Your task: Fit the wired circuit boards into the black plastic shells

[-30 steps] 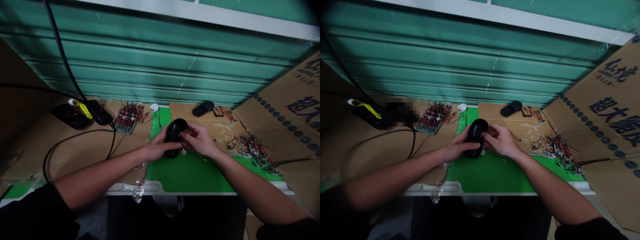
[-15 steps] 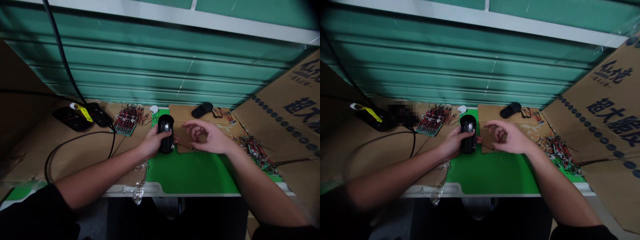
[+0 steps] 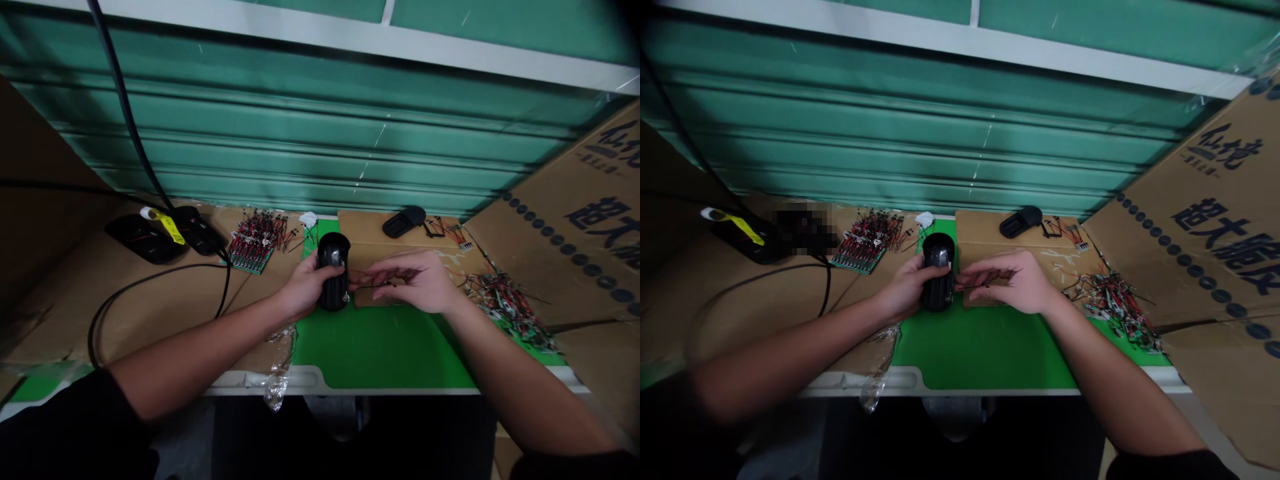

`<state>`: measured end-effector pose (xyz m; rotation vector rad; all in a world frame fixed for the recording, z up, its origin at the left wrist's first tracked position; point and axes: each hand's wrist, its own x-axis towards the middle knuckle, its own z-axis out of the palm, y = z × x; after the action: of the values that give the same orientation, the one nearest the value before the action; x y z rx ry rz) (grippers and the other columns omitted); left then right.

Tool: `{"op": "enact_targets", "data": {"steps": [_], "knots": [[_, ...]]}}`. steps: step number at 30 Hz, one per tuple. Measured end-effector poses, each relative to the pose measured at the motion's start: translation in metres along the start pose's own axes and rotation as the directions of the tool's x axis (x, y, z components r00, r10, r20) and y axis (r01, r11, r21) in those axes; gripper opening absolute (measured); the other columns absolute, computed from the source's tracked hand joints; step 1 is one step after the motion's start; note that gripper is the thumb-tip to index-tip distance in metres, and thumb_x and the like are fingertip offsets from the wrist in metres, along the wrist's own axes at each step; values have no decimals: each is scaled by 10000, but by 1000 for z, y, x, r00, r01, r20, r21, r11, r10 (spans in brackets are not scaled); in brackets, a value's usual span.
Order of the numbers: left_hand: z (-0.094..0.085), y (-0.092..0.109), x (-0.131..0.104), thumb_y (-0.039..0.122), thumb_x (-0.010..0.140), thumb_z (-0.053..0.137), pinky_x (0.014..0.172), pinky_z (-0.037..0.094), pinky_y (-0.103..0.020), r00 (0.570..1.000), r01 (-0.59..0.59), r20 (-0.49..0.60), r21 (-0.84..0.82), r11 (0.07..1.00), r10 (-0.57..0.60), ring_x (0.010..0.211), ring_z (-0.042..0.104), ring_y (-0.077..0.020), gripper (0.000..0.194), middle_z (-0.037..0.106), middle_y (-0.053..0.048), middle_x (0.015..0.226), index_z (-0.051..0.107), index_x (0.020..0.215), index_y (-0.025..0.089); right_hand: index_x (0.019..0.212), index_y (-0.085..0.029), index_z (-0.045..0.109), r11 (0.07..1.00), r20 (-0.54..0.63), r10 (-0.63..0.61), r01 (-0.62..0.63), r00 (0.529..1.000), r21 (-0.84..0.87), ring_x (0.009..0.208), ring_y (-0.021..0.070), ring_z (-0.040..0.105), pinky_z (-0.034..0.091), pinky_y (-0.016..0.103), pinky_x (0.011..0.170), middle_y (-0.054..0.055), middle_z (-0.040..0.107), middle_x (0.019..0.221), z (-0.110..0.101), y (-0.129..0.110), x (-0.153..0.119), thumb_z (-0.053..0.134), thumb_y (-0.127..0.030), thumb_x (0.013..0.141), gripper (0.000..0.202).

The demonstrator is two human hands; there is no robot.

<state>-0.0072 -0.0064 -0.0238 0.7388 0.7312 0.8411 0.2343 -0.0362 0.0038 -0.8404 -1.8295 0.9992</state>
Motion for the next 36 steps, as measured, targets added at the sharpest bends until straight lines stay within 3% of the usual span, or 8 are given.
{"op": "enact_targets", "data": {"steps": [5,10,16,20,22,25,30,36], "knots": [[0,1,-1,235,753,888,662,643,-355,999,-5,44,5,1000,5,774,824,-298,573,784,-41,856,525,1197,225,1126,-263,884,999,62,-5,8,998,-36,791,210,845,711,306,728,54,872,985,-4,-2,5,872,-261,929,198],[0,-6,1,241,750,914,671,636,-341,997,-61,50,79,995,57,740,798,-238,727,743,0,979,497,1345,260,943,-273,898,985,-53,-107,99,993,-138,821,211,806,675,334,764,48,849,935,5,-7,10,903,-327,902,68],[0,-17,-1,242,793,877,840,636,-426,977,-74,208,146,986,42,816,766,-216,791,722,-19,1110,449,1457,289,853,-275,870,996,-204,-59,45,977,-76,820,201,698,588,367,760,44,735,897,23,-1,10,954,-395,841,146],[-1,-19,-1,208,774,885,1012,581,-455,964,-129,254,213,969,73,1129,723,-281,753,696,-51,1293,521,1429,278,776,-278,832,1000,-319,-5,7,948,5,880,194,644,536,360,787,29,630,934,35,10,11,976,-472,796,242],[-2,-19,0,241,807,885,1117,523,-470,955,-195,268,254,948,124,1341,616,-325,687,668,-66,1382,561,1413,258,760,-276,820,1000,-374,13,-7,927,18,934,200,627,530,369,832,32,590,972,42,15,12,976,-492,789,268],[-4,-22,2,320,879,858,1214,439,-506,939,-247,307,283,927,156,1473,507,-355,645,642,-84,1460,570,1451,251,741,-267,806,1000,-435,21,-14,900,20,1046,222,633,530,406,939,49,584,1083,51,21,12,971,-494,793,285],[-7,-26,5,398,943,807,1262,388,-519,926,-287,325,281,916,190,1499,495,-356,575,633,-100,1511,596,1454,242,753,-252,808,1000,-432,11,-20,902,-14,1150,255,659,537,451,1034,80,631,1202,59,27,12,951,-450,826,255],[-7,-28,6,434,947,809,1152,496,-497,938,-251,301,248,936,172,1365,588,-341,507,675,-107,1417,631,1375,230,942,-267,833,979,-345,-95,24,934,-203,1085,254,681,566,447,969,74,681,1127,47,15,12,905,-326,886,108]]}}
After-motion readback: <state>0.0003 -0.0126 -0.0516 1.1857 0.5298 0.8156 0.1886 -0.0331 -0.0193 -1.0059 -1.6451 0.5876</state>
